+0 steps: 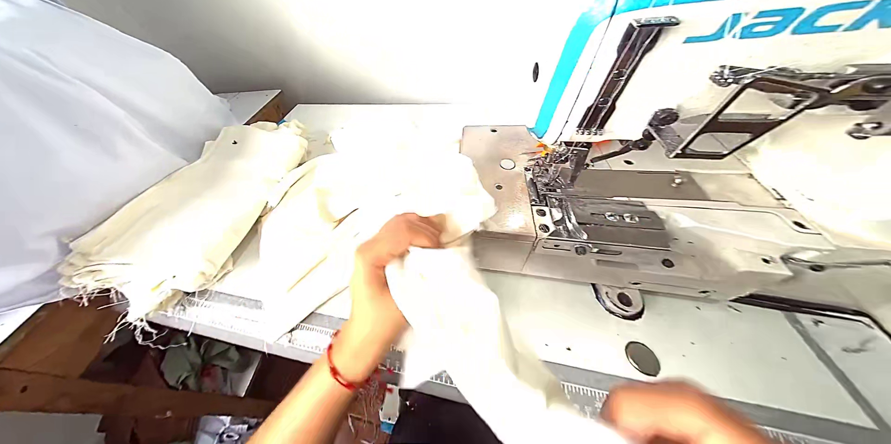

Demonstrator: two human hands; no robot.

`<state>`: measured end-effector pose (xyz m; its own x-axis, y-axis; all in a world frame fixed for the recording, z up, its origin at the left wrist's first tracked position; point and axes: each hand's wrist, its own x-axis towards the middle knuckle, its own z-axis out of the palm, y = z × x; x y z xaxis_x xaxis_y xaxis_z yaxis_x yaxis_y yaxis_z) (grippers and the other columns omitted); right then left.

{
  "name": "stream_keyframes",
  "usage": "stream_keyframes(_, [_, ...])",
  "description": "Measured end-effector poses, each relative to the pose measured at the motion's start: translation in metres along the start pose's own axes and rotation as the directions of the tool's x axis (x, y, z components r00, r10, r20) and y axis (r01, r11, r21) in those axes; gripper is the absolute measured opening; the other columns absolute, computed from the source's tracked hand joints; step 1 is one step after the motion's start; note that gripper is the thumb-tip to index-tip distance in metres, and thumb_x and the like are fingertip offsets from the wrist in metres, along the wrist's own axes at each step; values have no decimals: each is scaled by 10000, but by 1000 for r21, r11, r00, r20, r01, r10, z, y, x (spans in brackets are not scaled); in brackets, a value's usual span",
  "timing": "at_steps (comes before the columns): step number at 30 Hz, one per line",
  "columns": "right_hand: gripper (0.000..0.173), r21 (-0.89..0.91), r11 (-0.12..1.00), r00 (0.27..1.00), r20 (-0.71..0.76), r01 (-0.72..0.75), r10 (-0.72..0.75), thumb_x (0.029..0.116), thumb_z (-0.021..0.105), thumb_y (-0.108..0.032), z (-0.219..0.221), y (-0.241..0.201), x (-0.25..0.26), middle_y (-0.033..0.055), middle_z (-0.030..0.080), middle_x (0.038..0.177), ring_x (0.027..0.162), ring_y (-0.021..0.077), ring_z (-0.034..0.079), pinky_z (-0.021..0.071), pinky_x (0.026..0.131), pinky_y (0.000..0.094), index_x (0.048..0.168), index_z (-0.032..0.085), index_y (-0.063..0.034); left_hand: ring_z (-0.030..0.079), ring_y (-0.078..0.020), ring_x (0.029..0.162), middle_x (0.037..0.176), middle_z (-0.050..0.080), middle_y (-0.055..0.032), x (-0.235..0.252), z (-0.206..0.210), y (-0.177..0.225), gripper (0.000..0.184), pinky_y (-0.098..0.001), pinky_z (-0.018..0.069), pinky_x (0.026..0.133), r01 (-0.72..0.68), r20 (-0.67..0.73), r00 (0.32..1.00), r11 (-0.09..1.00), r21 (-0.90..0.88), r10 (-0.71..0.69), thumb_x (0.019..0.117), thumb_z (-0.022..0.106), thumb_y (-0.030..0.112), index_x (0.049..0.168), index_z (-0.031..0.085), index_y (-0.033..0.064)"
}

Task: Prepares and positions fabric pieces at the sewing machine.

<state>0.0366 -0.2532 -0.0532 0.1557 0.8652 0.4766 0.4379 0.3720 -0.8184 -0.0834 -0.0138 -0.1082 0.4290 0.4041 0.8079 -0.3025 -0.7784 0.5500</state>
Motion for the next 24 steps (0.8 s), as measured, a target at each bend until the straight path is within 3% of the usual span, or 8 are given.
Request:
stream_keyframes(2, [241, -45, 998, 985, -169, -49, 40, 1052, 533, -188, -13, 17, -2, -7, 695, 987, 927, -85, 615, 523, 832, 137, 1106, 649, 16, 670, -21, 788, 808, 700, 36, 39, -15, 15, 106, -219, 573, 745, 8, 37, 999, 968, 250, -17, 881, 655, 122, 797, 704, 81])
stream_keyframes(4, [207, 98, 988, 959, -248, -117, 138, 1036, 531, -126, -10, 44, 2, -85, 694, 1066, 972, -70, 623, 545, 856, 171, 1097, 721, -69, 674, -200, 681, 738, 698, -73, 89, -24, 20, 80, -435, 538, 617, -125, 250, 968, 811, 572, -28, 806, 656, 53, 781, 732, 44])
stream_keyframes(6, [183, 335, 926, 923, -273, -171, 269, 1033, 547, -125, 9, 67, 9, -100, 734, 983, 874, -2, 693, 601, 800, 237, 1073, 725, -110, 706, -366, 852, 885, 737, -159, 126, -18, 11, 105, -625, 500, 774, -261, 430, 898, 673, 692, -94, 790, 715, 38, 882, 766, 46])
stream_keyframes(8, [141, 484, 858, 904, -271, -170, 332, 1019, 580, -110, 25, 83, 16, -35, 751, 901, 781, 82, 733, 639, 749, 290, 1067, 704, -62, 601, -477, 1205, 1287, 656, -249, 130, -6, 19, 343, -707, 382, 1037, -289, 464, 869, 587, 757, -171, 865, 768, 77, 1201, 723, 21])
stream_keyframes(10, [92, 504, 852, 895, -304, -140, 327, 983, 648, -109, 33, 94, 19, -28, 747, 879, 766, 81, 734, 640, 738, 273, 1035, 703, -57, 645, -354, 1140, 1265, 660, -188, 97, 5, 41, 336, -537, 509, 967, -249, 403, 912, 678, 692, -77, 934, 714, 123, 1252, 680, 19])
stream_keyframes(13, [116, 515, 849, 900, -305, -118, 311, 906, 762, -172, 34, 101, 18, -75, 747, 920, 838, 2, 695, 590, 772, 192, 1009, 756, -121, 677, -75, 826, 877, 702, -30, 7, 20, 51, 252, -225, 568, 735, -105, 278, 961, 923, 371, -3, 972, 706, 327, 962, 671, 79])
stream_keyframes(19, [151, 588, 804, 952, -190, -86, 241, 879, 788, -218, 37, 102, 19, -90, 703, 970, 899, -24, 658, 560, 802, 162, 996, 714, -158, 643, -10, 952, 974, 654, -32, -68, 61, 37, 188, -124, 536, 834, 93, -4, 996, 981, 168, -94, 930, 720, 194, 974, 582, 74])
stream_keyframes(24, [234, 465, 885, 992, -107, -8, 65, 978, 693, -274, 30, 99, 12, -52, 638, 1205, 1105, -10, 612, 547, 935, 178, 1162, 722, -131, 632, 14, 1048, 1095, 635, 9, -72, 64, 35, 314, -149, 550, 885, 165, -47, 986, 983, 73, -162, 947, 731, 342, 1073, 578, 99])
